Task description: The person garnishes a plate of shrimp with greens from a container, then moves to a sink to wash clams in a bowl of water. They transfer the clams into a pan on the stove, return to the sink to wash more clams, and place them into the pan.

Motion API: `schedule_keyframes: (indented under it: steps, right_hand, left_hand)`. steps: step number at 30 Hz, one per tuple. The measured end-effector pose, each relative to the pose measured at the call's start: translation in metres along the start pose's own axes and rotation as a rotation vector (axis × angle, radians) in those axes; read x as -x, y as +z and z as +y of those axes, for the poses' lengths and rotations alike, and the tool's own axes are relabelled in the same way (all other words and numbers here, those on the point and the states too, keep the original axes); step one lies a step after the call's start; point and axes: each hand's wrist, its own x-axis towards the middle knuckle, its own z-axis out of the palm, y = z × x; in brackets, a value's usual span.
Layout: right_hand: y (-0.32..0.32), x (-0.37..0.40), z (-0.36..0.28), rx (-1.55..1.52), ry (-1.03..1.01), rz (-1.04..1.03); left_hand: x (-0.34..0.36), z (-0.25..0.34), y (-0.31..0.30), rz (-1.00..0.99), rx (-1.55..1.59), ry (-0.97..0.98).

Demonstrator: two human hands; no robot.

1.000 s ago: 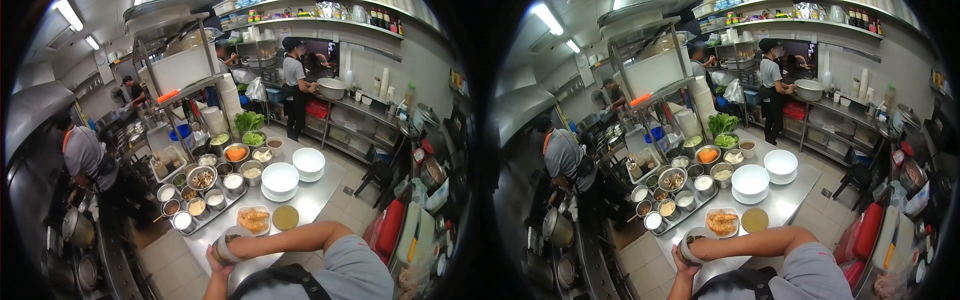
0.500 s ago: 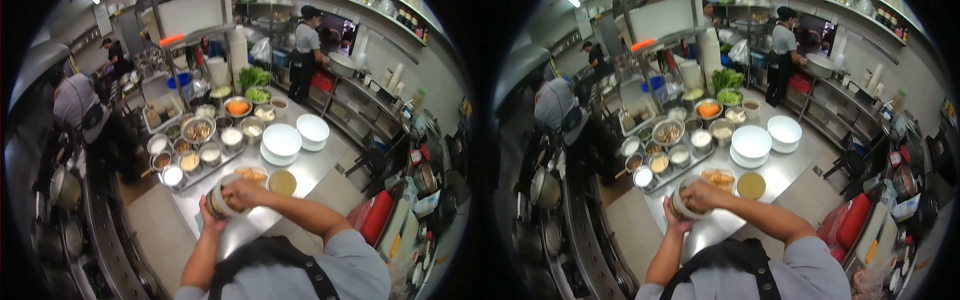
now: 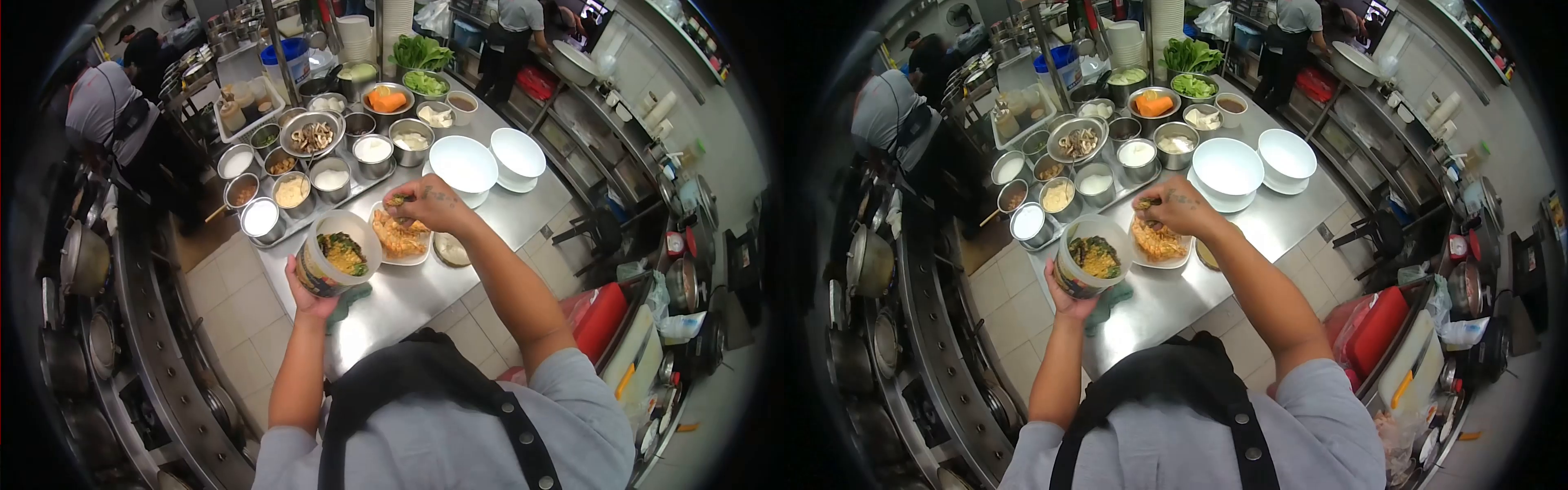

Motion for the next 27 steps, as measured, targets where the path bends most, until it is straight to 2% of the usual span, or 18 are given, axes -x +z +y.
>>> schedule_keyframes:
  steps: [2,4,6,8,10,11,18,27]
  right_hand:
    - [0.008,-0.014,0.044,-0.030,0.078,0.008]
    - [0.015,-0.018,0.060,0.249,0.177,0.040]
    - [0.022,-0.020,0.076,0.296,0.150,0.068]
    - [0.029,-0.025,0.094,0.434,0.009,0.101]
    - [0.031,-0.028,0.092,0.452,0.020,0.103]
    - [0.032,-0.030,0.090,0.468,0.024,0.116]
    - [0.031,-0.046,0.072,0.541,-0.002,0.126]
    - [0.027,-0.051,0.076,0.583,0.079,0.055]
  left_hand:
    - [0.009,0.004,-0.019,0.025,0.016,0.026]
    - [0.020,0.007,-0.031,0.050,0.010,0.035]
    - [0.031,0.011,-0.039,0.053,0.020,0.056]
    - [0.045,0.014,-0.043,0.021,0.032,0.042]
    - [0.056,0.017,-0.038,0.086,0.090,0.109]
    - [0.056,0.018,-0.056,0.057,0.053,0.098]
    - [0.072,0.024,-0.046,0.039,0.073,0.126]
    - [0.074,0.026,-0.046,0.036,0.083,0.160]
